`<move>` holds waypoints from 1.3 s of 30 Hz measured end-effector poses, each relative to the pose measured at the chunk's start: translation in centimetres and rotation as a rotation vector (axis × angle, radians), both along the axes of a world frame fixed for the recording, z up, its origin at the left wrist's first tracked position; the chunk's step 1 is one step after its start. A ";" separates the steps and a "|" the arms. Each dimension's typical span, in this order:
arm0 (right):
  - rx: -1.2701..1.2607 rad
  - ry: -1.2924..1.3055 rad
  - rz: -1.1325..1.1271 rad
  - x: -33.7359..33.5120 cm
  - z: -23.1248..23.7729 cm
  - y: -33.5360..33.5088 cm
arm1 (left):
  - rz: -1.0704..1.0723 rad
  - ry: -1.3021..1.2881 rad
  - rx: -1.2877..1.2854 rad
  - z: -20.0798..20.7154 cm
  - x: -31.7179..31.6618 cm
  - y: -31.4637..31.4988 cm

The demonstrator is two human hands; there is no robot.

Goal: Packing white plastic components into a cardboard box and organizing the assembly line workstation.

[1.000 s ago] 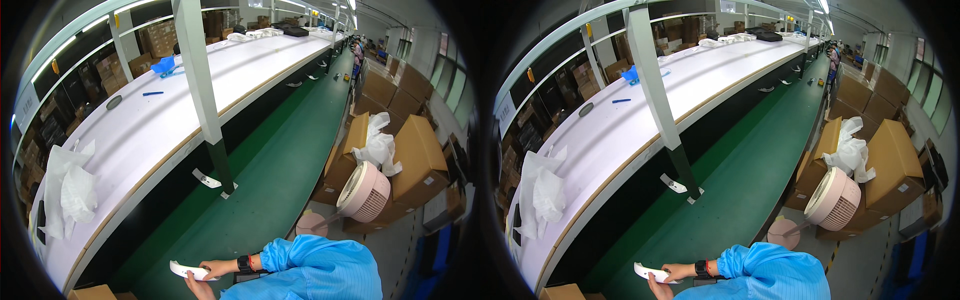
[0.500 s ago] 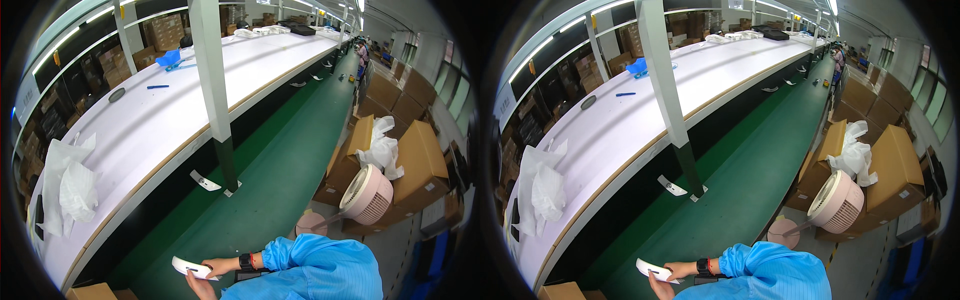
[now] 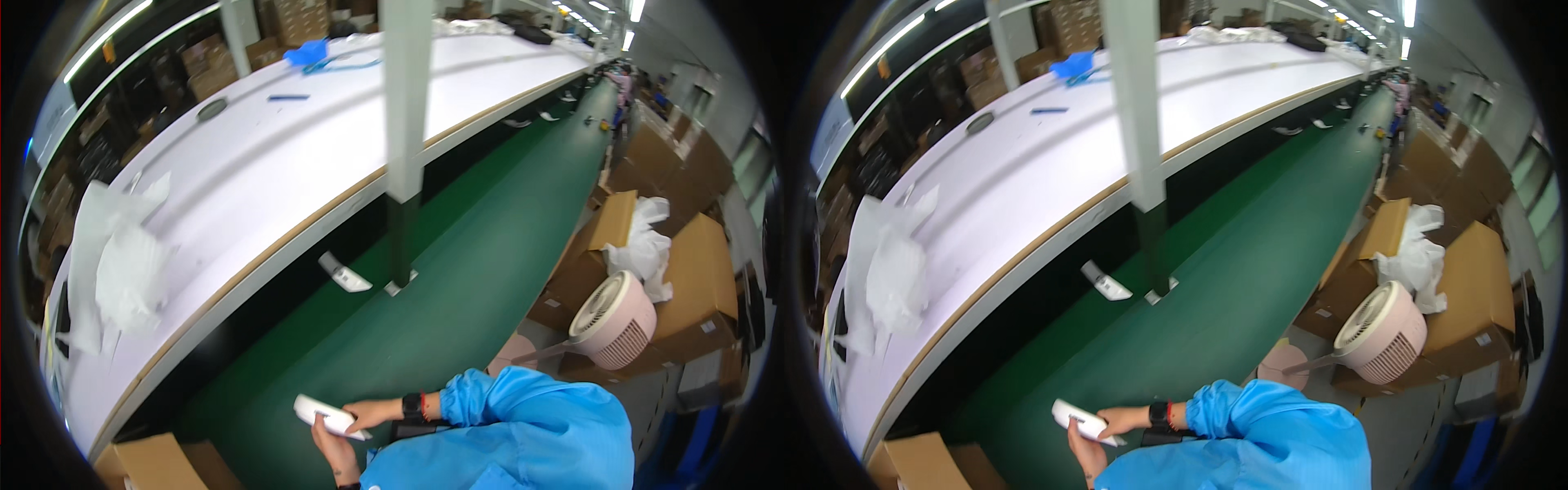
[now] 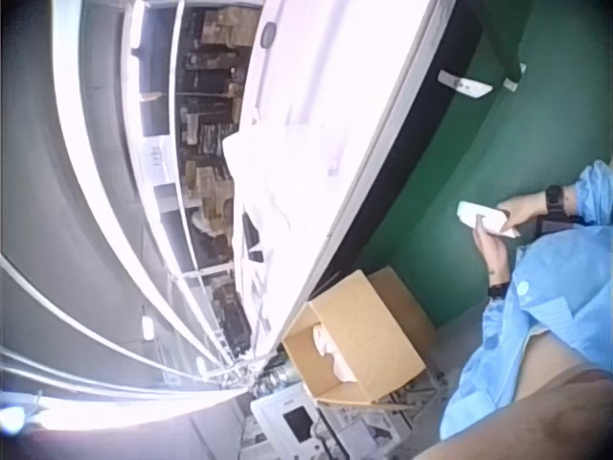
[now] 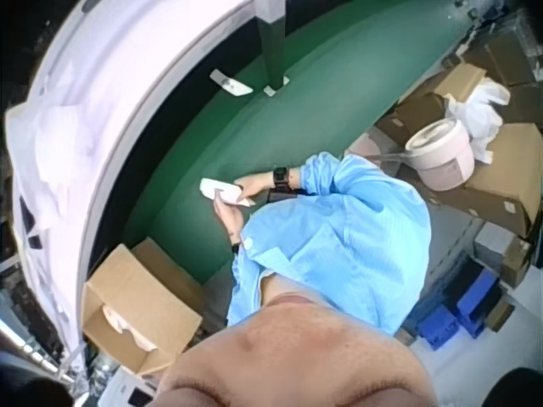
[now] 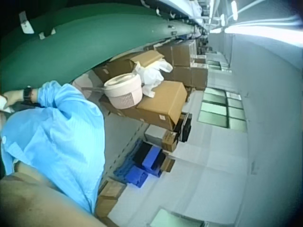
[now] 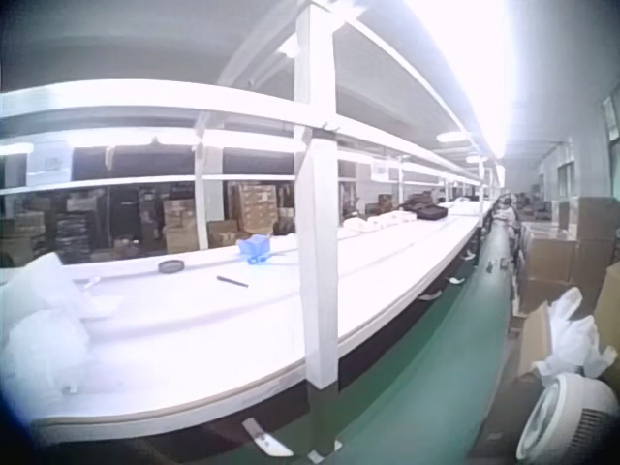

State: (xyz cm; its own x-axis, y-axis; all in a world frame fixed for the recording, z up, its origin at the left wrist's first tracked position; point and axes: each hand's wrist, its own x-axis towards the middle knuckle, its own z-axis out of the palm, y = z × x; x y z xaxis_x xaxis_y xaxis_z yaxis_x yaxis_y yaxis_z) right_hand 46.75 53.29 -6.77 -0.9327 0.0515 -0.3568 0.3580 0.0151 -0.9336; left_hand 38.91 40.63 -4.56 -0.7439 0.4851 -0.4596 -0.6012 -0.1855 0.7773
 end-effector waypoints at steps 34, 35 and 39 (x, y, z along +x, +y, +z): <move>0.610 0.201 -0.845 -10.4 -3.9 21.3 | 0.147 0.160 -0.239 1.0 -3.9 -2.0; 0.584 0.314 -0.802 -10.3 -1.2 19.9 | 0.144 0.185 -0.266 1.3 -4.1 -1.8; 0.305 0.321 -0.629 -10.2 2.1 17.0 | 0.108 0.449 -0.424 -0.1 -4.8 -0.9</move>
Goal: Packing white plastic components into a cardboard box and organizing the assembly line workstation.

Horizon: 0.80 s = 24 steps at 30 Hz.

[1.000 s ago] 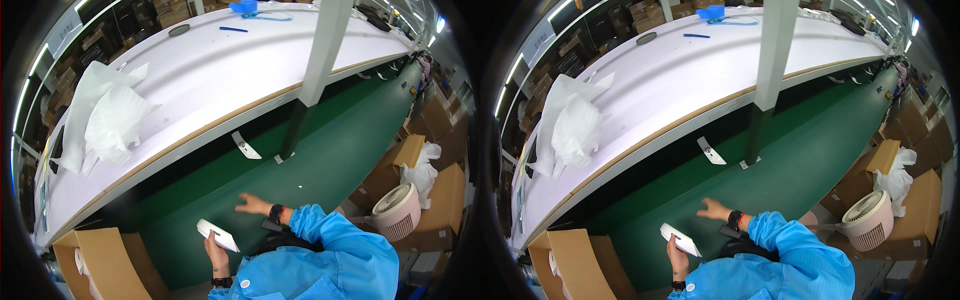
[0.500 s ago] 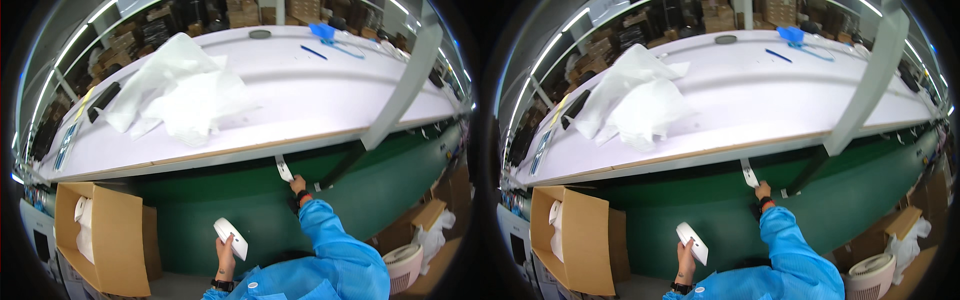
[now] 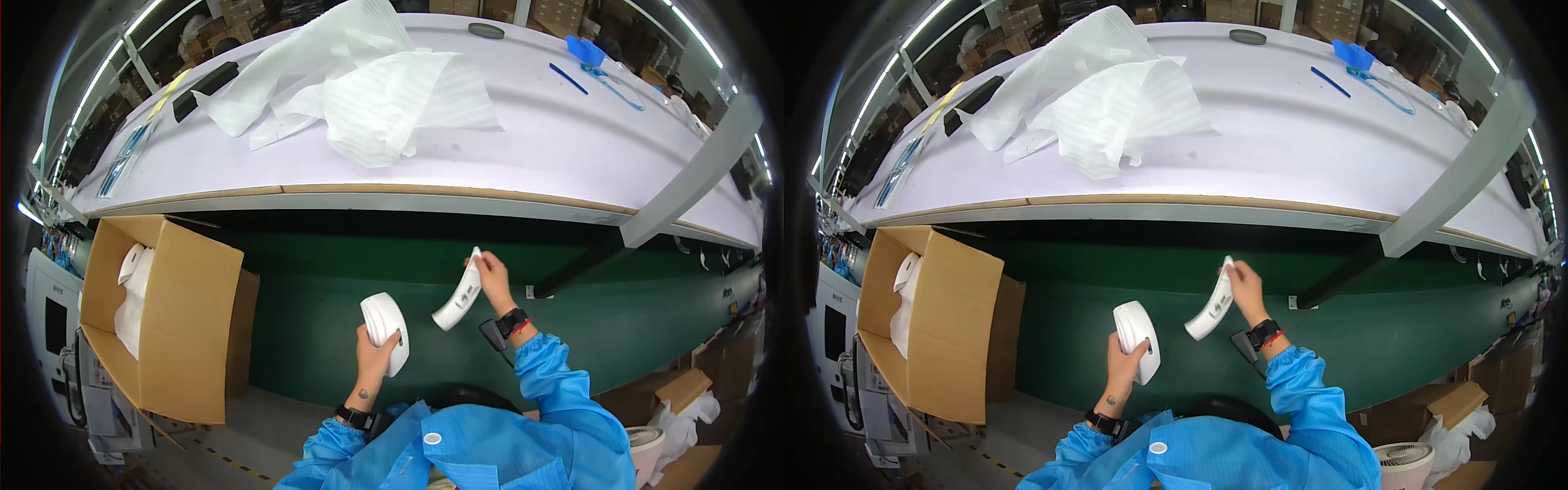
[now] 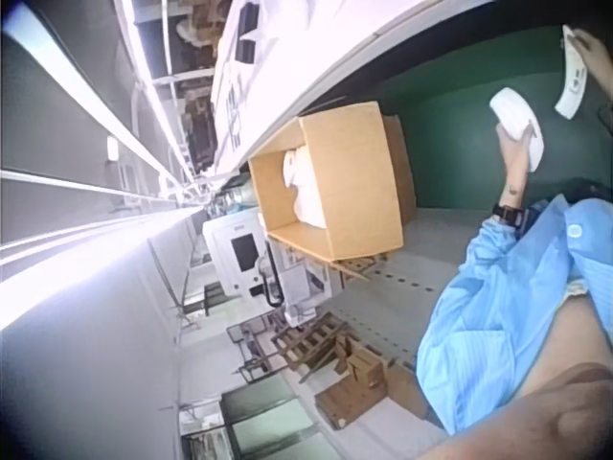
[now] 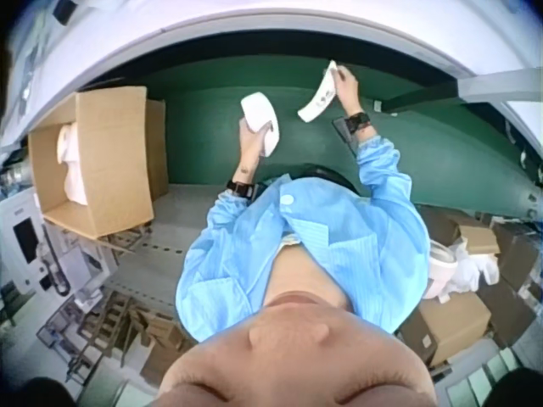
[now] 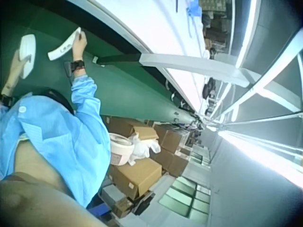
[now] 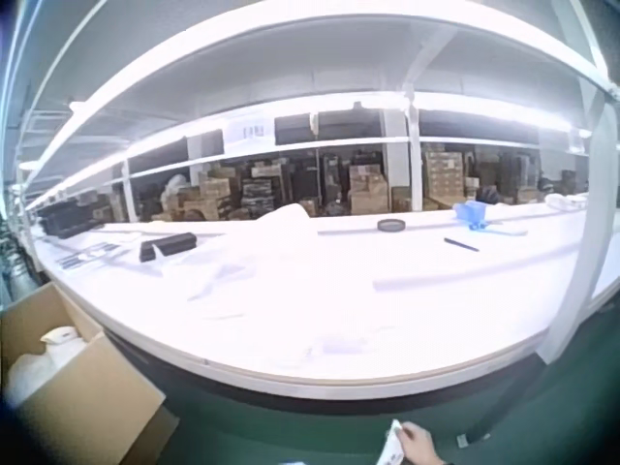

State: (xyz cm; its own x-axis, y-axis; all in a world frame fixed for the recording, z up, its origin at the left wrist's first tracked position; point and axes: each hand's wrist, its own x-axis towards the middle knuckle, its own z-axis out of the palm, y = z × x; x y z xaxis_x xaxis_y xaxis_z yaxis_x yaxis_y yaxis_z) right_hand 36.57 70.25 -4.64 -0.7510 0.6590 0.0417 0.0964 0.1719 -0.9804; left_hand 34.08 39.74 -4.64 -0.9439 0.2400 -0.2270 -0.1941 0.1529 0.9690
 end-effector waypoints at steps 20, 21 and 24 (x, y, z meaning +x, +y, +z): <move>-1.566 -0.207 0.159 5.2 -0.7 -13.0 | -0.338 0.143 -0.062 3.0 4.4 -1.4; -1.514 -0.152 0.170 5.5 -1.6 -13.8 | -0.336 0.145 -0.057 3.0 4.8 -1.3; -1.331 -0.134 0.164 6.9 -1.6 -15.9 | -0.374 0.220 -0.221 4.0 5.8 -0.7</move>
State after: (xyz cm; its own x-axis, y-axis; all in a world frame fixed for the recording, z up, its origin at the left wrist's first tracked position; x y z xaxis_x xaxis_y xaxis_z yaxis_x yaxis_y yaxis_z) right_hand 43.43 54.35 -6.20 -0.7726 0.0441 -0.6333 0.2740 -0.8767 -0.3954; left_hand 39.87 38.99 -0.65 -0.8335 0.5403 -0.1156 0.1191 0.3800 0.9173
